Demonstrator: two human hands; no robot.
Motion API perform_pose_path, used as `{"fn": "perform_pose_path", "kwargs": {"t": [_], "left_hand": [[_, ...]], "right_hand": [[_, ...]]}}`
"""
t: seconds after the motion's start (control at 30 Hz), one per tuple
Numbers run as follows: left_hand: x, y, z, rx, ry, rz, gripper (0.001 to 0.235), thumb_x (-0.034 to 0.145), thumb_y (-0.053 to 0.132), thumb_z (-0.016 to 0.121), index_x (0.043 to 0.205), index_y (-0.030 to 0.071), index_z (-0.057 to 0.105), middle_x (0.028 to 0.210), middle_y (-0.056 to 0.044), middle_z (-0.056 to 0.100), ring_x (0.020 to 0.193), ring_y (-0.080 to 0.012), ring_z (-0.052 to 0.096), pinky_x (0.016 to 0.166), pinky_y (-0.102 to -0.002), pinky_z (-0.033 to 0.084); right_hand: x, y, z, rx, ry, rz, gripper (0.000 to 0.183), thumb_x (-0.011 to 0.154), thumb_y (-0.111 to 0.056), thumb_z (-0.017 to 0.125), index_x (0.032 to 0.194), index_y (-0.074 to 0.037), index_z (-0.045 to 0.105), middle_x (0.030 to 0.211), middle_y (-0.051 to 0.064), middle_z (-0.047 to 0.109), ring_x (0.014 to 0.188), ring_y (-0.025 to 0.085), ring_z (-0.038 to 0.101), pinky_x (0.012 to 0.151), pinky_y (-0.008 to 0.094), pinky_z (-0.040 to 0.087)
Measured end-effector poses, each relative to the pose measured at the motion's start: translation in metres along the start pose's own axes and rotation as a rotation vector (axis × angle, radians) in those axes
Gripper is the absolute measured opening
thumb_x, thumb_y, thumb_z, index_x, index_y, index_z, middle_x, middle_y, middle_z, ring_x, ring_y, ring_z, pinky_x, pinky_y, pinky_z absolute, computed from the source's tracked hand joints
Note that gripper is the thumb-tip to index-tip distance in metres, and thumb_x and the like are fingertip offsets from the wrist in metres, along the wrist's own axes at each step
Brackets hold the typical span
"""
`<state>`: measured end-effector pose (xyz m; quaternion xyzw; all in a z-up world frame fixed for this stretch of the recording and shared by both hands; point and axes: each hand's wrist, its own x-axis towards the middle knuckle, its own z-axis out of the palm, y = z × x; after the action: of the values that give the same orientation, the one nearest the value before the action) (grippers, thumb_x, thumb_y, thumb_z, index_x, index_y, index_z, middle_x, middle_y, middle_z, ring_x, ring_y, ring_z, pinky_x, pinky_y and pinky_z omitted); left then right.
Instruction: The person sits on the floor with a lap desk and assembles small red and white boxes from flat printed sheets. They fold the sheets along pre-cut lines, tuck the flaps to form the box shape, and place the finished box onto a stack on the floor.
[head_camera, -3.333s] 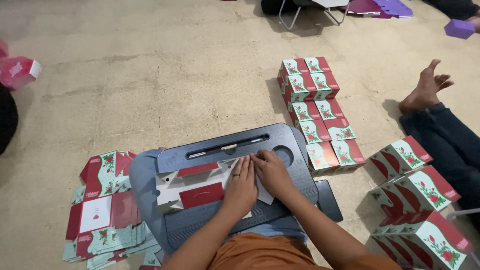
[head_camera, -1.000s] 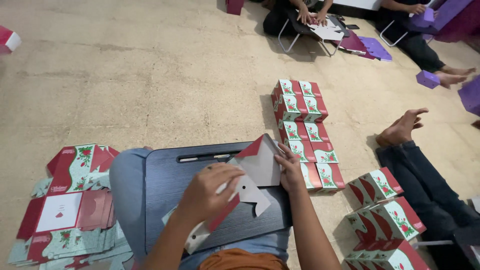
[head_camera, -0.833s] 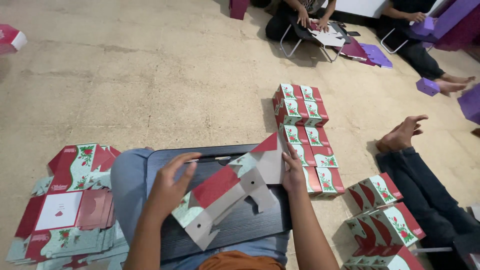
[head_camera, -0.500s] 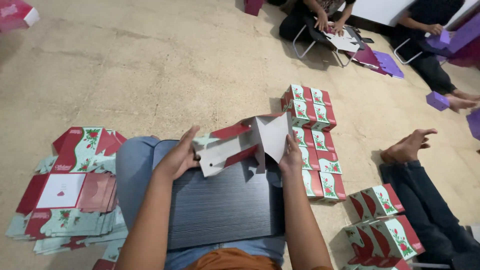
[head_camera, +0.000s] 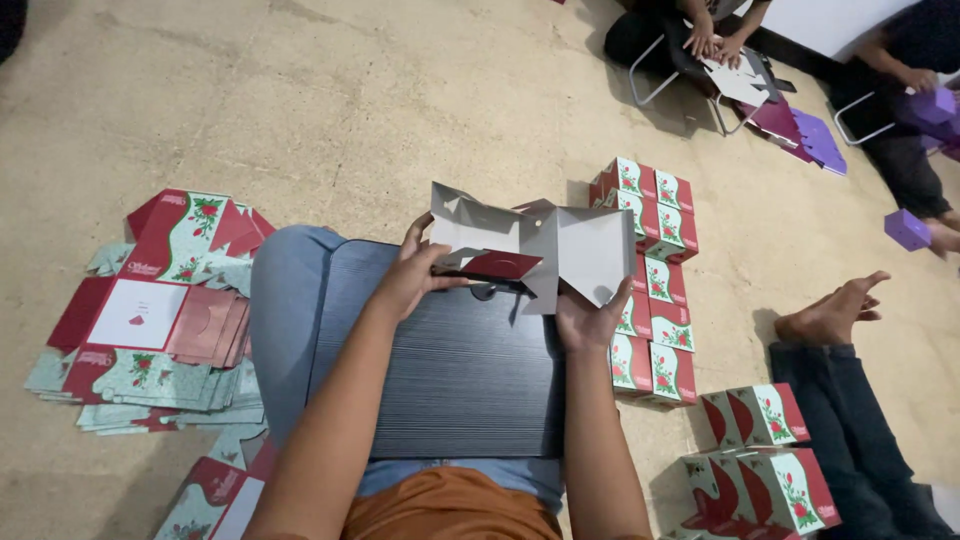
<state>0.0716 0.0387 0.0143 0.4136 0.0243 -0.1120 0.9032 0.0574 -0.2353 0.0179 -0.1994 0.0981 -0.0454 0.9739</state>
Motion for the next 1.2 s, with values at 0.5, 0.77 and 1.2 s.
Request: {"fn": "perform_pose_path", "kwargs": {"t": [0.5,0.77,1.2], "left_hand": [[0.011,-0.021,-0.014,0.209,0.116,0.042,0.067,0.096,0.006,0.048,0.16,0.015,0.029,0.164,-0.024,0.02,0.101,-0.0516,0.067,0.059,-0.05,0.069],[-0.008,0.003,-0.016,0.458,0.082,0.069,0.063,0.097,0.008,0.054,0.156,0.0,0.034,0.159,-0.032,0.028,0.104,-0.0468,0.068,0.061,-0.044,0.068],[-0.023,-0.002,0.002,0.962,0.25,0.679,0.053,0.109,0.02,0.045,0.155,0.001,0.026,0.149,-0.032,0.03,0.129,-0.0482,0.051,0.085,-0.055,0.061]], "right_hand": [[0.02,0.025,-0.096,-1.002,-0.368,-0.498,0.038,0.09,0.018,0.052,0.121,0.005,0.071,0.113,0.021,0.072,0.118,0.029,0.065,0.109,0.046,0.051],[-0.025,0.042,-0.034,-1.584,-0.427,-0.621,0.088,0.08,0.012,0.06,0.162,-0.008,0.035,0.14,0.025,0.051,0.141,0.042,0.044,0.12,0.052,0.034],[0.002,0.039,-0.054,-1.646,-0.193,-0.667,0.028,0.097,-0.022,0.074,0.119,-0.012,0.061,0.102,0.014,0.073,0.103,0.036,0.071,0.093,0.048,0.054]]}}
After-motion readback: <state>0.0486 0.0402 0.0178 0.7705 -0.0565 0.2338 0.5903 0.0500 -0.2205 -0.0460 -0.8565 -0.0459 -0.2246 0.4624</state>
